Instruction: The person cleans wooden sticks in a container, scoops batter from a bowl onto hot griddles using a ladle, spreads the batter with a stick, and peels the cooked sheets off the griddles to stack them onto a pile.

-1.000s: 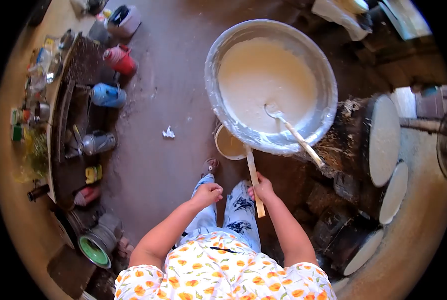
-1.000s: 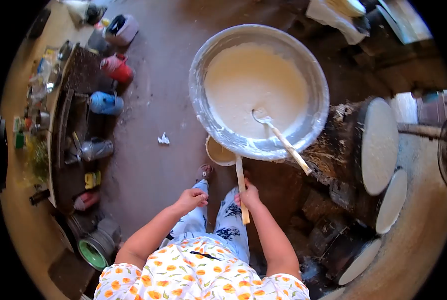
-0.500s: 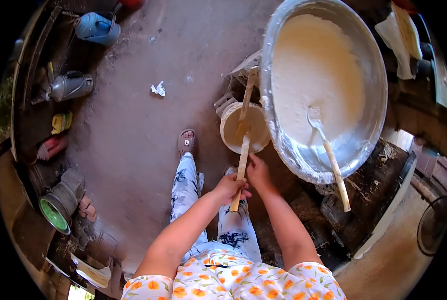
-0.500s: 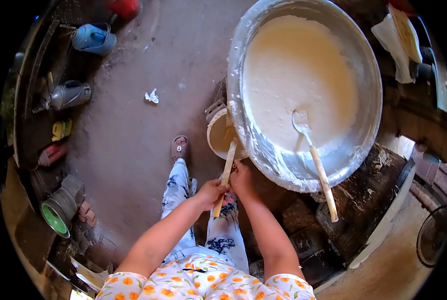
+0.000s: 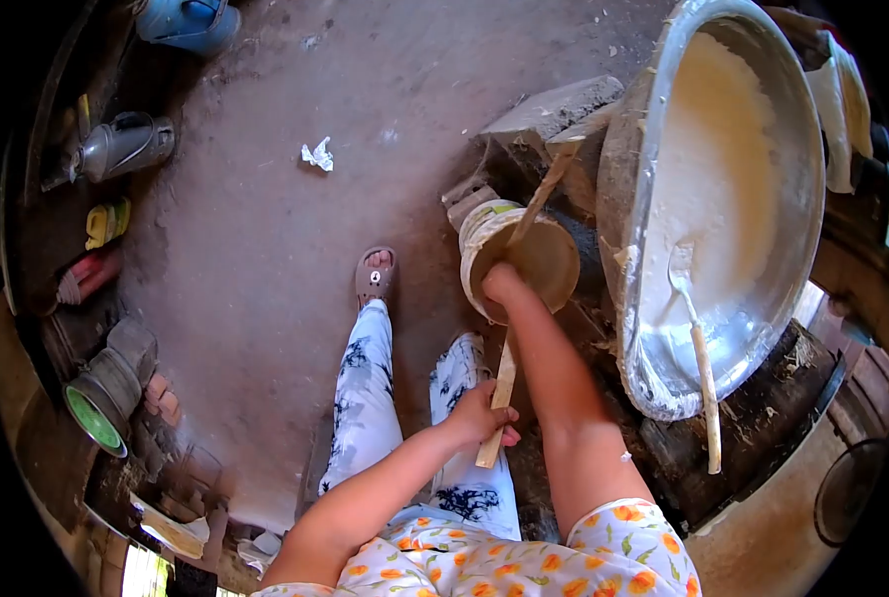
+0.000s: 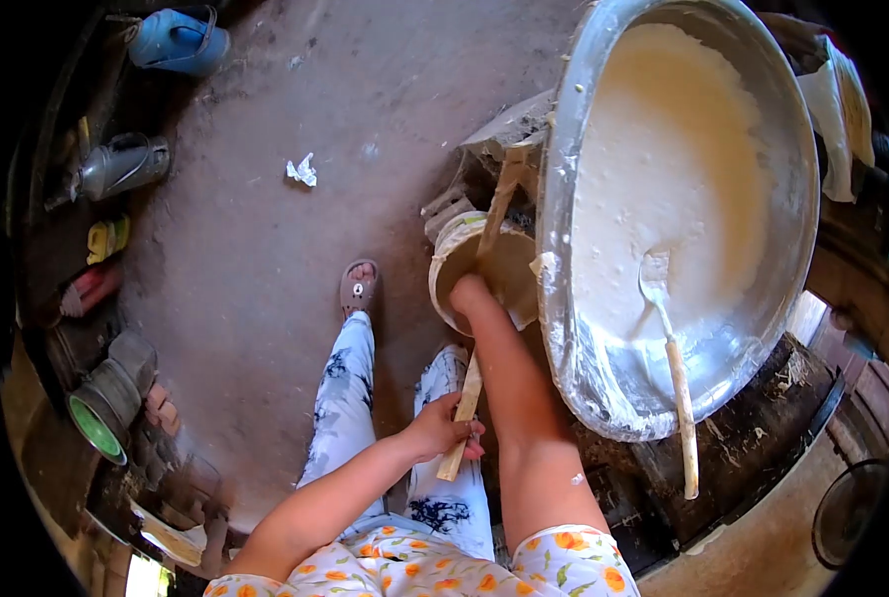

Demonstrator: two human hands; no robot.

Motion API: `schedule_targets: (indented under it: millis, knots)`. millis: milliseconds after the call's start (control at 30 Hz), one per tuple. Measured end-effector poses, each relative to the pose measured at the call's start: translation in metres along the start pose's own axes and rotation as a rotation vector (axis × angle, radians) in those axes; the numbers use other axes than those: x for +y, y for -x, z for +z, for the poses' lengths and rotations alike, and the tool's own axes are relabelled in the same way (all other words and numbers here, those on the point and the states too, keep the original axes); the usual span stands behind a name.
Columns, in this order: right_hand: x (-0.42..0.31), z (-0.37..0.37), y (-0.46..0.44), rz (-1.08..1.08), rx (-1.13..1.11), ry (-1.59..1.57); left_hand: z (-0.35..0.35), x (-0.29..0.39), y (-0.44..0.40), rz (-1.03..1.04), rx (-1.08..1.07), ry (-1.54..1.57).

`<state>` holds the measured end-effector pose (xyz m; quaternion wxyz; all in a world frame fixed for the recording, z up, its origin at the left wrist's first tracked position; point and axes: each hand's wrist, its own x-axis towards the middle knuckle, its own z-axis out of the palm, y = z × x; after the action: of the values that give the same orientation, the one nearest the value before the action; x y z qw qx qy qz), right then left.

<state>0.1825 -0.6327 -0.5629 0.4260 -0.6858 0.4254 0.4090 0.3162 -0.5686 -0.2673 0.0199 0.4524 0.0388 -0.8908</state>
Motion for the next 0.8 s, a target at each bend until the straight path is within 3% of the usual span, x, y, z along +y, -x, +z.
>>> schedule_targets:
  millis: [67, 100, 167, 200, 267, 467, 533, 567, 667, 767, 800]
  knots:
    - [-0.013, -0.047, 0.071, 0.234, 0.242, -0.206, -0.002, -0.004, 0.002, 0.014, -0.026, 0.015]
    - [-0.022, -0.066, 0.102, 0.240, 0.230, -0.204, -0.002, -0.005, 0.003, 0.005, -0.034, 0.022]
    - [-0.035, -0.091, 0.149, 0.395, 0.561, -0.682, -0.002, -0.004, 0.004, -0.022, -0.005, 0.064]
    - [-0.033, -0.086, 0.161, 0.398, 0.558, -0.674, -0.003, -0.005, 0.004, -0.021, -0.011, 0.071]
    - [-0.020, -0.075, 0.188, 0.267, 0.854, -0.770, -0.006, -0.007, 0.004, 0.018, 0.009, 0.063]
    - [-0.005, -0.074, 0.260, 0.426, 0.778, -1.134, -0.030, 0.005, 0.004, 0.083, 0.016, 0.173]
    - [0.010, -0.054, 0.262, 0.342, 0.741, -1.222, -0.036, 0.022, 0.009, 0.028, -0.025, 0.411]
    - [0.012, -0.047, 0.265, 0.297, 0.685, -1.387, -0.039, 0.026, 0.007, 0.020, -0.040, 0.427]
    - [0.022, -0.007, 0.248, 0.255, 0.671, -1.494, -0.037, 0.042, 0.004, 0.070, -0.066, 0.362]
    - [0.010, -0.012, 0.245, 0.283, 0.685, -1.288, -0.030, 0.053, -0.004, 0.099, 0.046, 0.184]
    - [0.001, -0.034, 0.256, 0.282, 0.776, -0.864, -0.029, 0.055, -0.007, 0.109, 0.080, 0.129]
